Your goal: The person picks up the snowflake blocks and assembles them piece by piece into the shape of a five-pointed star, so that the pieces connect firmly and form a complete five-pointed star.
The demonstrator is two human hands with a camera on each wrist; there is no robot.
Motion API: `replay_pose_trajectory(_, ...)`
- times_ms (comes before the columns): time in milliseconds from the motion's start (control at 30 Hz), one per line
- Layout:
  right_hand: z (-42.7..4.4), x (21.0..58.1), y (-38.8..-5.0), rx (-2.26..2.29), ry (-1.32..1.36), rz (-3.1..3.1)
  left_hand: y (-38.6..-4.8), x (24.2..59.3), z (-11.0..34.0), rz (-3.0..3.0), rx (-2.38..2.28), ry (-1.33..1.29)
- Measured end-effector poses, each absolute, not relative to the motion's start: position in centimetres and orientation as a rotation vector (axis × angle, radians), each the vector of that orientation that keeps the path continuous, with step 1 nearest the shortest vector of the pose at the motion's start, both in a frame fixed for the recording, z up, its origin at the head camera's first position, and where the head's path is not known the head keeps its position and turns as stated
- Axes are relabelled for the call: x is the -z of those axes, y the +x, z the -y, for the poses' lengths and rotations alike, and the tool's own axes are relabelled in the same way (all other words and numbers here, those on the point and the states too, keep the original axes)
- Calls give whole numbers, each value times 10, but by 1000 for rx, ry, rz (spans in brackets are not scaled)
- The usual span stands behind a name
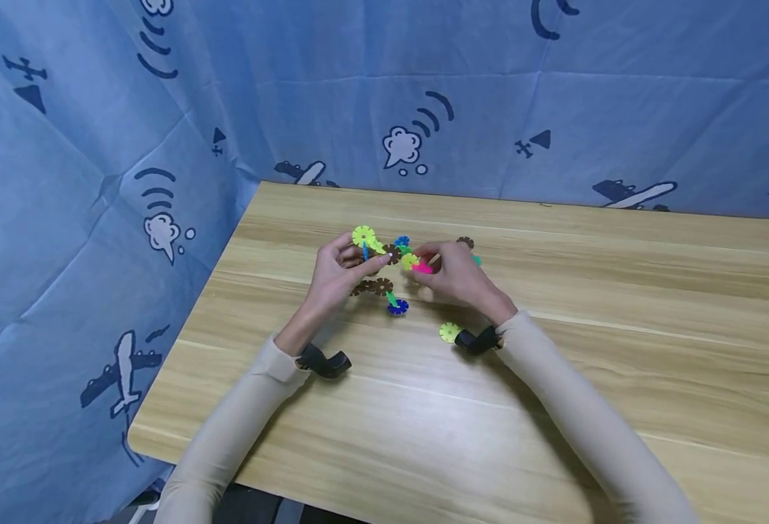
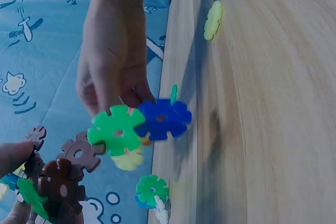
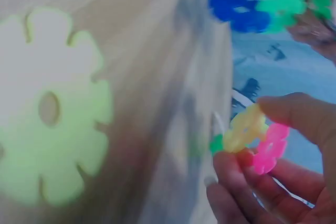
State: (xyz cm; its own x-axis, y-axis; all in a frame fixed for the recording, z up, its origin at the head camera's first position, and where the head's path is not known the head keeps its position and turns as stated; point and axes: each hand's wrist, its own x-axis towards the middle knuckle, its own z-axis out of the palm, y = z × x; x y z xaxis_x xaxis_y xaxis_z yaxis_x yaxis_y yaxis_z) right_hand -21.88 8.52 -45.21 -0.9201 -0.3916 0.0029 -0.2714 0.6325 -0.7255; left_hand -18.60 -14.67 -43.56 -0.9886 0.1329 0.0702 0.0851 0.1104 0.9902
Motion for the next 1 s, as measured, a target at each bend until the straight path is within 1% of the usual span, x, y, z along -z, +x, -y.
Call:
replay_pose_trajectory(300, -113, 438, -213, 1426, -372, -2635, -186, 437, 139, -2275, -2064, 242)
replay_pose_trajectory(433, -121, 432, -208, 1549, -345, -2597, -184, 437, 135, -2217, -2097, 257)
replay_pose_trajectory(667, -126, 423, -200, 1838, -451, -2403, -182, 435, 128, -2198, -2119, 256)
replay_pose_trajectory(767, -127, 421, -197, 1870, -491, -2374, -181, 434, 125, -2198, -2123, 263)
replay_pose_trajectory(1000, -127, 417, -191, 1952, -489, -2363, -180, 433, 118, -2202, -2124, 304)
